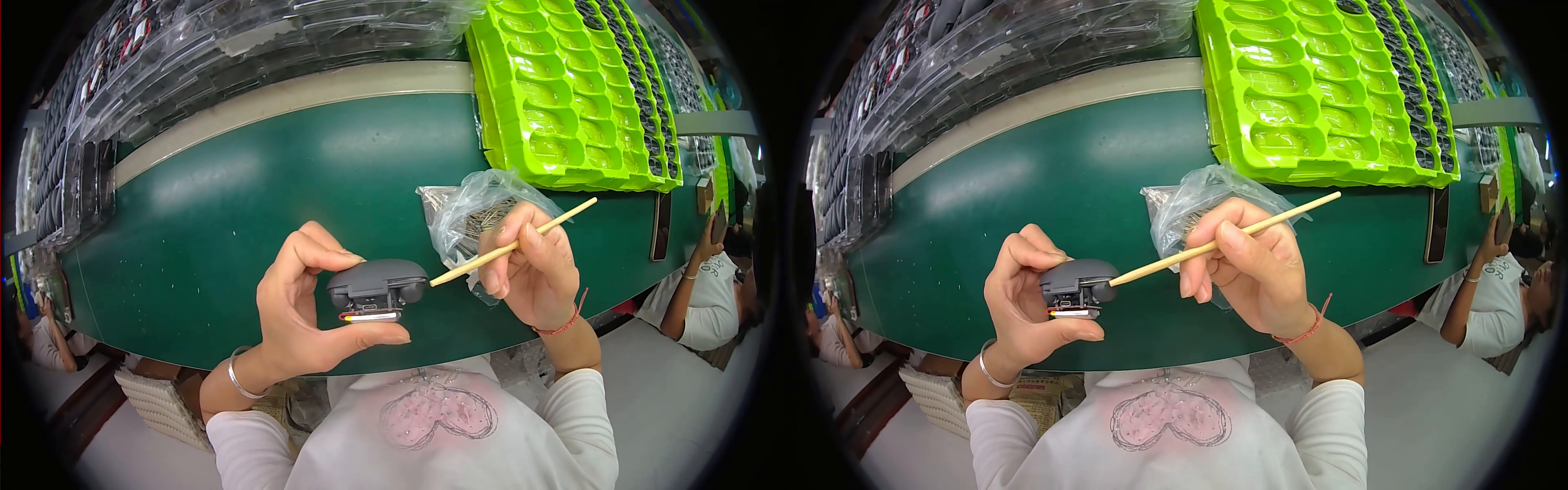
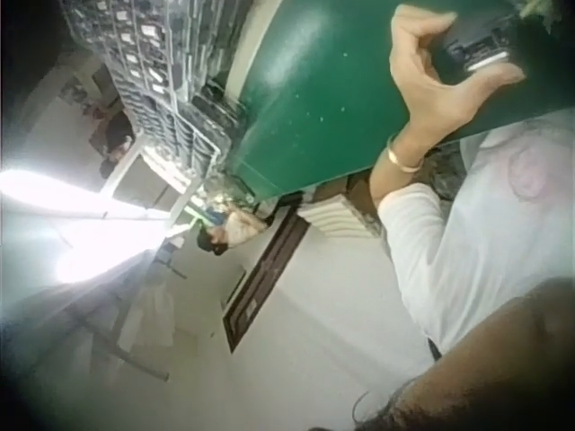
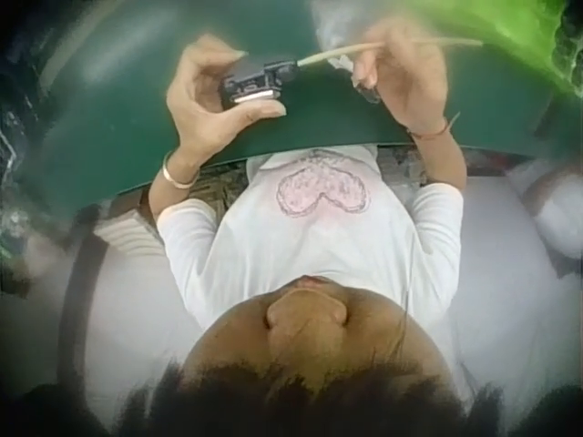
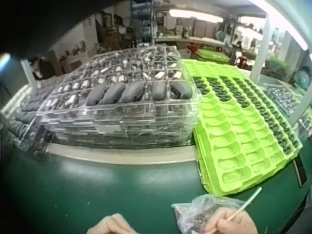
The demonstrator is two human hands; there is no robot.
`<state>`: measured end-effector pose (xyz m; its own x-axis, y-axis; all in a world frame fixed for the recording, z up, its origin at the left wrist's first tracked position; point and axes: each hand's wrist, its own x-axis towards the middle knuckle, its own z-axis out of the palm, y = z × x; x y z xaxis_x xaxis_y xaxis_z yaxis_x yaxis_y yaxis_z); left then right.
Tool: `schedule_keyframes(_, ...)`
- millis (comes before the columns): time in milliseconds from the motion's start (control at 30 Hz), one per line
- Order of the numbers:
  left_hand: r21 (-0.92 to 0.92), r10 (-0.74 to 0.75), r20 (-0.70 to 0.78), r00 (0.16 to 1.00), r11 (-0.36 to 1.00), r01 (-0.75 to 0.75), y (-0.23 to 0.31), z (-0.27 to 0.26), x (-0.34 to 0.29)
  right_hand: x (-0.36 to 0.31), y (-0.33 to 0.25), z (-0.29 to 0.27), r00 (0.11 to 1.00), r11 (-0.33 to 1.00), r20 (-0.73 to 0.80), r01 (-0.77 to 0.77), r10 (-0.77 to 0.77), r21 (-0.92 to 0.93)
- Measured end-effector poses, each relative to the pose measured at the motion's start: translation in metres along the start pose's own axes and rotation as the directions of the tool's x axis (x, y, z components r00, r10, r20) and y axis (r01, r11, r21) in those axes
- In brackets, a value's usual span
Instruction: The person assembles small electronic components by placing electronic circuitry and lithium batteries into plastic casings, using a wooden stick to seat the parts.
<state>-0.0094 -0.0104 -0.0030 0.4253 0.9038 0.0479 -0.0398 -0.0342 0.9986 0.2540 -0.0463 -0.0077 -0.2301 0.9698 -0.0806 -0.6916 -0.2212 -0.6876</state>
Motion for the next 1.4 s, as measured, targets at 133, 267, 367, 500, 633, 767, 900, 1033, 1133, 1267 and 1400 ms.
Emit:
schedule_keyframes(133,-0.027,-0.005,-0.014,1.000,1.000,0.005,0.000,-0.001,-0.001,0.001,0.000,0.001,1.000,1.000,-0.005,-0.006,0.006,0.009)
schedule_keyframes(267,-0.018,0.003,-0.002,1.000,1.000,-0.003,0.001,-0.002,-0.001,0.001,0.001,0.001,1.000,1.000,-0.007,-0.014,0.014,0.000)
schedule_keyframes(367,-0.007,0.011,0.005,1.000,1.000,-0.011,0.001,-0.003,-0.001,0.001,0.003,0.002,1.000,1.000,-0.003,-0.012,0.012,0.003)
schedule_keyframes(500,-0.040,0.030,0.003,1.000,0.999,-0.030,0.000,-0.001,-0.001,0.001,0.003,0.000,1.000,1.000,0.004,-0.008,0.008,-0.004)
schedule_keyframes(633,0.005,0.045,0.016,0.999,0.999,-0.045,-0.001,-0.003,-0.001,0.000,0.004,0.000,0.999,0.996,0.014,0.053,-0.052,-0.069)
schedule_keyframes(767,0.092,0.079,-0.013,0.997,0.993,-0.078,-0.003,-0.002,-0.003,0.000,0.006,0.000,0.975,0.937,0.070,0.222,-0.210,-0.270)
schedule_keyframes(900,0.171,0.119,0.003,0.993,0.978,-0.118,-0.005,0.001,-0.003,-0.003,0.015,0.004,0.977,0.914,0.099,0.212,-0.189,-0.345)
schedule_keyframes(1033,0.151,0.089,-0.021,0.996,0.985,-0.085,-0.009,0.007,-0.005,-0.004,0.017,0.005,0.976,0.908,0.086,0.217,-0.199,-0.359)
schedule_keyframes(1133,0.126,0.103,-0.038,0.994,0.987,-0.098,-0.012,0.009,-0.007,-0.006,0.016,0.009,0.974,0.887,0.100,0.225,-0.202,-0.404)
schedule_keyframes(1267,0.177,0.205,-0.005,0.979,0.963,-0.201,-0.009,0.013,-0.001,-0.009,0.025,0.023,0.963,0.822,0.167,0.269,-0.212,-0.502)
schedule_keyframes(1400,0.052,0.129,0.076,0.989,0.990,-0.133,-0.007,0.022,-0.009,-0.012,0.027,0.022,0.926,0.776,0.259,0.372,-0.274,-0.510)
